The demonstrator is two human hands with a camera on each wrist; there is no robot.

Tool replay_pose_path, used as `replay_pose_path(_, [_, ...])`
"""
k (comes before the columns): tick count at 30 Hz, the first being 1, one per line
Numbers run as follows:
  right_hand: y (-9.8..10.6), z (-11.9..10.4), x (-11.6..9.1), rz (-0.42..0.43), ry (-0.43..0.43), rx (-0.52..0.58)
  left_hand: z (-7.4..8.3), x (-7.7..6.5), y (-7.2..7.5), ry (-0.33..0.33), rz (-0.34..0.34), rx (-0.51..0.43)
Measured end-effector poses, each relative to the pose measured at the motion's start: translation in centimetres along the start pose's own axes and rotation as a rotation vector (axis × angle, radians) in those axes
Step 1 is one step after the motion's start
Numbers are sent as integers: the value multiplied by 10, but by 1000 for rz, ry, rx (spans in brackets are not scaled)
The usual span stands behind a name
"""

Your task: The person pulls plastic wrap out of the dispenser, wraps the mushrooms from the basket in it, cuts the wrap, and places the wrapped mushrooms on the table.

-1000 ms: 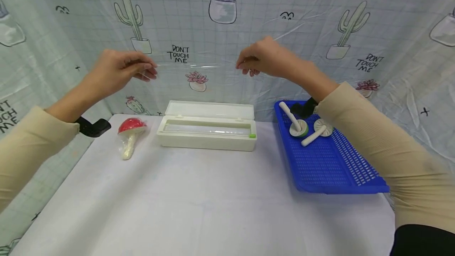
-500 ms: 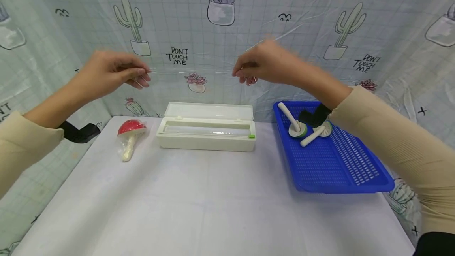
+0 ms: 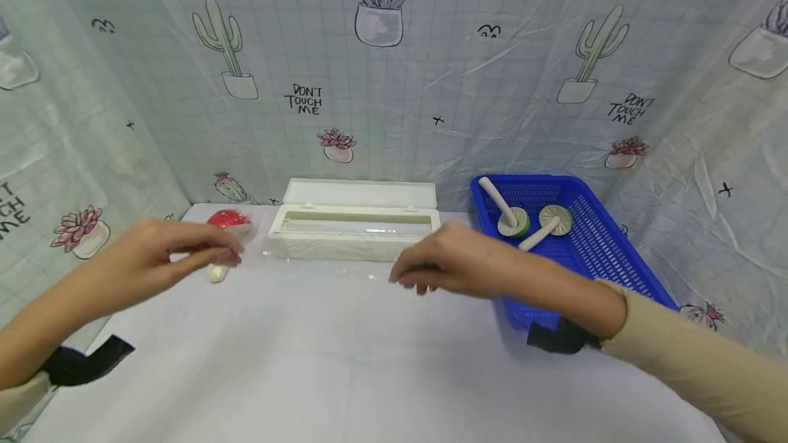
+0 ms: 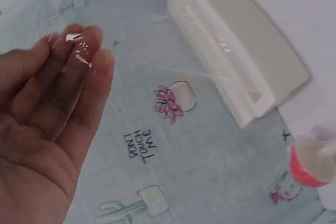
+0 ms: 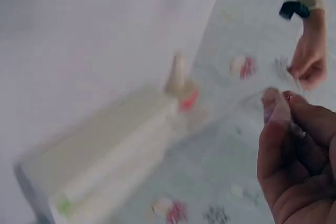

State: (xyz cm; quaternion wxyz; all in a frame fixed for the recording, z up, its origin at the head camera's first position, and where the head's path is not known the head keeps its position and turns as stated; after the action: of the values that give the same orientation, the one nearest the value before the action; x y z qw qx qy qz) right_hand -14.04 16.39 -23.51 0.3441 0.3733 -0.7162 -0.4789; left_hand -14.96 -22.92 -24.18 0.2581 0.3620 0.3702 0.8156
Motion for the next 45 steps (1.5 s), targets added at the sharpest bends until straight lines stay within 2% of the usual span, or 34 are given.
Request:
replay_pose_path(2, [-34, -8, -7, -23, 31, -41, 1, -19, -14, -66, -26, -8])
replay_pose_path(5, [-89, -19, -14, -45, 115, -247, 1, -47, -38, -101, -64, -14])
replay_pose_path(9, [-154, -27, -21, -48, 213, -562, -2, -76, -75, -43, -136, -19])
replay_pose_path(10, [-166, -26, -22, -53, 216, -608, -4, -82, -86, -39, -145, -8])
replay_pose_path(12, [-186, -23, -25, -48, 208, -649, -9, -91, -106, -17, -172, 4])
replay_pose_path(15, [-203, -15, -29, -47, 172, -636, -20, -102, -131, -22, -175, 35])
replay_pose_path(19, [-211, -8, -35, -37, 143, -585, -33, -105, -151, 31, -233, 5])
replay_pose_path(21, [-212, -7, -36, -39, 131, -546, -39, -101, -155, 119, -283, -59])
replay_pose_path(23, [-212, -6, -37, -35, 118, -509, -46, -93, -157, 183, -279, -89])
replay_pose_path(25, [-212, -6, -39, -27, 103, -474, -55, -85, -159, 195, -224, -67])
replay_pose_path(28, [-211, -4, -42, -9, 87, -440, -70, -75, -163, 147, -122, 55])
replay_pose_path(30, [-209, -2, -43, -8, 61, -364, -80, -73, -165, 150, -114, 113])
replay_pose_path(32, [-207, 2, -44, -22, 25, -268, -89, -73, -166, 203, -167, 121])
replay_pose_path(35, [-204, 11, -46, 3, -74, -162, -102, -73, -169, 281, -243, 125])
replay_pose_path(39, [-197, 27, -44, 52, -313, -223, -113, -65, -171, 309, -261, 198])
replay_pose_path(42, [-194, 41, -38, 11, -514, -225, -118, -59, -169, 350, -269, 216])
replay_pose_path(45, [-192, 57, -33, -60, -619, -176, -120, -55, -168, 414, -287, 185])
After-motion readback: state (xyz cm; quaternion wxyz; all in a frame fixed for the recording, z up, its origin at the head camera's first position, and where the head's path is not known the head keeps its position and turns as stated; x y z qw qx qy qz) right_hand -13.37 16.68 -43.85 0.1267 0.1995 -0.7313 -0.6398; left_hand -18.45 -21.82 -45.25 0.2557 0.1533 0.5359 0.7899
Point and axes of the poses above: each hand's wrist, its own x-axis towards the middle knuckle, its own y-axis out of the back of the hand, z = x × y, the point moved 1 cm from there along x, towards the middle knuckle, and after that the axes turned 10 degrees about -x, right-handed, at the moved point
